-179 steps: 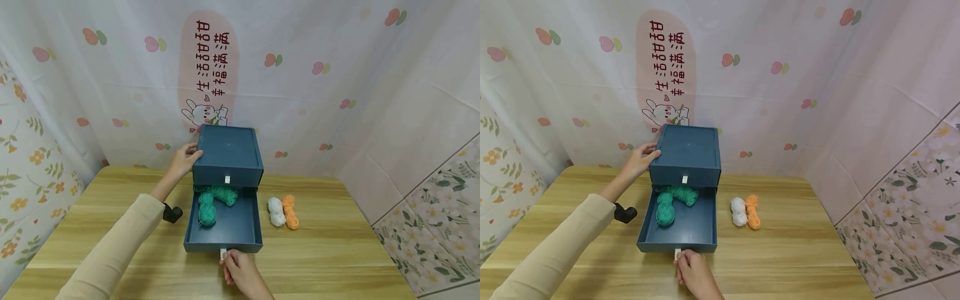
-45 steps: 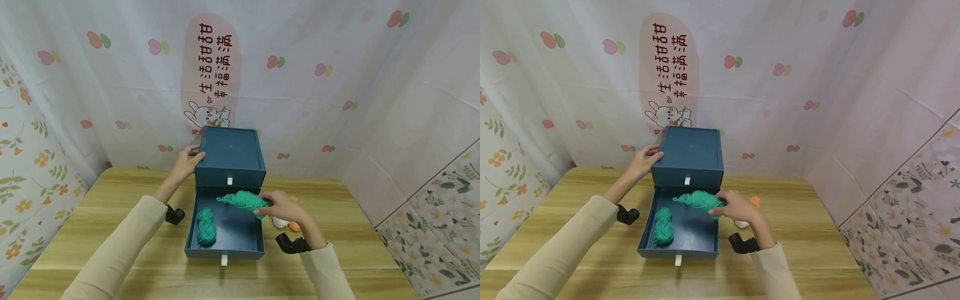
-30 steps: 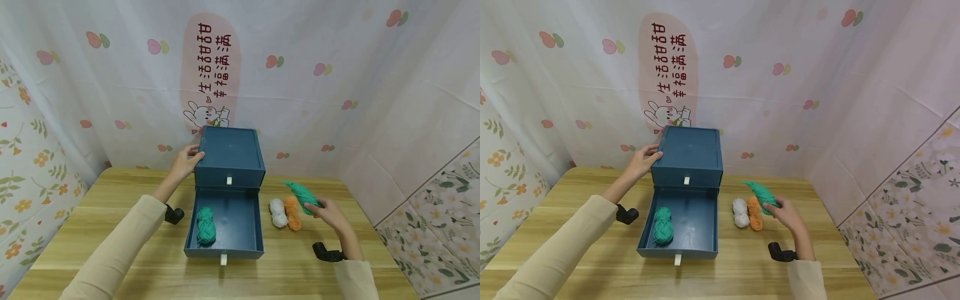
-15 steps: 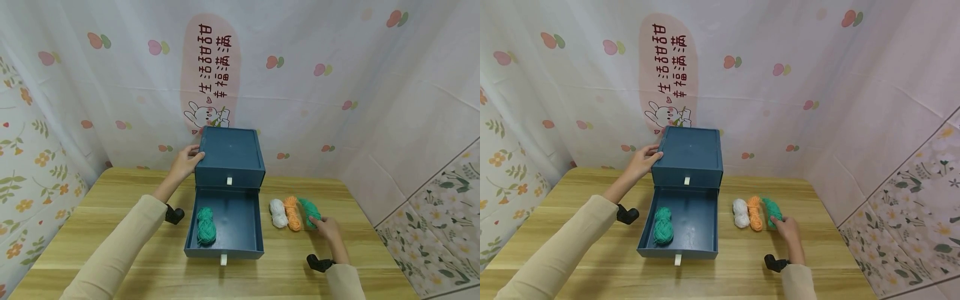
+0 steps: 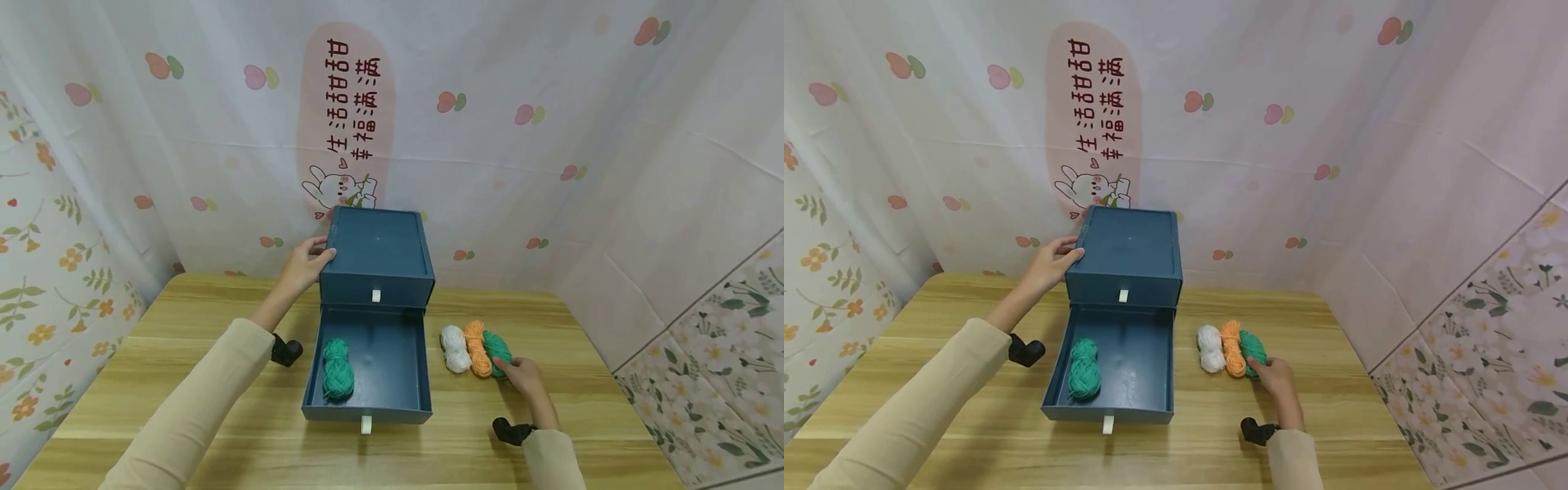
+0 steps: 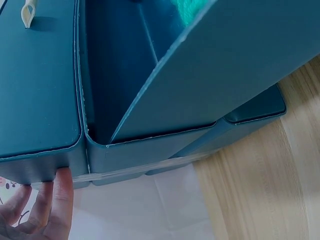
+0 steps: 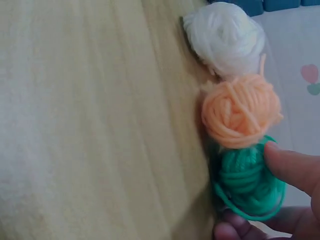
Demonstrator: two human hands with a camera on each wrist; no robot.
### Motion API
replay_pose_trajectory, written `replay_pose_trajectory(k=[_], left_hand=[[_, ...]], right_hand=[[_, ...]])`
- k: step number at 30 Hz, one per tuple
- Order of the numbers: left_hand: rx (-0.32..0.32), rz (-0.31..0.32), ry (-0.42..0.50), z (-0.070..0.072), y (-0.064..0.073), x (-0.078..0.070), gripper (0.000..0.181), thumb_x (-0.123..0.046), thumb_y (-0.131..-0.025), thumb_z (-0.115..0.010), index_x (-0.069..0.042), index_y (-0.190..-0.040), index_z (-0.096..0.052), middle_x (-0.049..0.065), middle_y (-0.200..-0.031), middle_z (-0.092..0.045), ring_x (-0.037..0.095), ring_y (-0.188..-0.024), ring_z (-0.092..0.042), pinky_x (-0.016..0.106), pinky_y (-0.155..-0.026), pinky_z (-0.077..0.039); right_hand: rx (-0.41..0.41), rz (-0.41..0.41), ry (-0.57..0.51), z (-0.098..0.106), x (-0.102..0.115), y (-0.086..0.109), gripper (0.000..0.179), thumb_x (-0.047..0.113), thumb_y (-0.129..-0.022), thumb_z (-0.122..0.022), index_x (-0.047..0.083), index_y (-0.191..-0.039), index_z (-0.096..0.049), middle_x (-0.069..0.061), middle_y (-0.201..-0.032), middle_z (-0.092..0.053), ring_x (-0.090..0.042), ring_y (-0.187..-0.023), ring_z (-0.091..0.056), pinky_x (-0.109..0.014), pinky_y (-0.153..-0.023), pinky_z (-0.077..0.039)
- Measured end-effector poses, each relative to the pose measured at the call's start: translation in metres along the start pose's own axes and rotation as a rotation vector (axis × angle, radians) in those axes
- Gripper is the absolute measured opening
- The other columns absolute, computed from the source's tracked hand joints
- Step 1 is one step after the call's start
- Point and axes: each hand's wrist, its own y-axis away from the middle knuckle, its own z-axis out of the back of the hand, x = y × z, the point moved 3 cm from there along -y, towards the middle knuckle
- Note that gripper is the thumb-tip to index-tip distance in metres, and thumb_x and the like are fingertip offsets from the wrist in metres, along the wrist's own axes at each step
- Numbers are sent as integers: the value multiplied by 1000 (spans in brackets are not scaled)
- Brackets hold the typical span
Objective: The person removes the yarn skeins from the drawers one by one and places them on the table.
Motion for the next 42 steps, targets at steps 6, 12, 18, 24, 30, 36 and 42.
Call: replay_pose_trajectory(k=[6,12,18,24,30,36,42], left_hand=[[3,-6,6,-1,0,-1,54,-34,-93,-47,-11,-140,-34,19,-131,-47,33,-113,-52,42,-78,-53],[1,-19,4,0,-1,-2,54,-34,-93,-46,-10,-139,-35,20,-130,-48,34,-110,-53,43,-77,-53],[-2,-11,-11,0,-1,-1,54,-36,-93,-47,-12,-139,-35,18,-129,-49,33,-108,-55,43,-78,-52],[-6,-11,2,0,-1,-1,54,-36,-92,-47,-13,-139,-36,17,-129,-49,33,-104,-56,45,-79,-52],[-3,-13,-11,0,-2,0,54,-36,-93,-47,-13,-140,-35,17,-130,-49,32,-109,-54,44,-79,-52],[-1,5,4,0,-1,1,54,-36,-92,-47,-12,-140,-35,18,-130,-48,33,-108,-55,42,-79,-53],[-6,-1,2,0,1,0,54,-36,-92,-47,-13,-139,-36,18,-130,-48,34,-106,-55,44,-79,-52]], right_hand=[[70,11,68,9,13,9,61,37,-92,-48,-16,-124,-43,-32,-101,-57,-41,-88,-56,-44,-77,-49],[32,120,142,27,53,24,63,32,-92,-49,-14,-133,-33,-39,-129,-36,-51,-115,-40,-55,-88,-42],[14,307,136,38,107,46,54,38,-91,-51,-2,-127,-48,-26,-123,-52,-39,-109,-50,-48,-84,-46],[114,496,56,36,167,76,38,33,-90,-54,5,-116,-59,-15,-113,-62,-28,-103,-58,-41,-84,-49],[356,659,21,8,214,88,29,26,-90,-56,9,-113,-62,-9,-111,-63,-18,-96,-60,-32,-83,-50],[578,729,128,-38,240,85,32,24,-89,-57,9,-117,-60,-8,-110,-63,-15,-95,-58,-28,-80,-50],[690,654,197,-80,245,77,36,24,-86,-60,4,-115,-59,-8,-104,-64,-19,-90,-60,-28,-76,-50]])
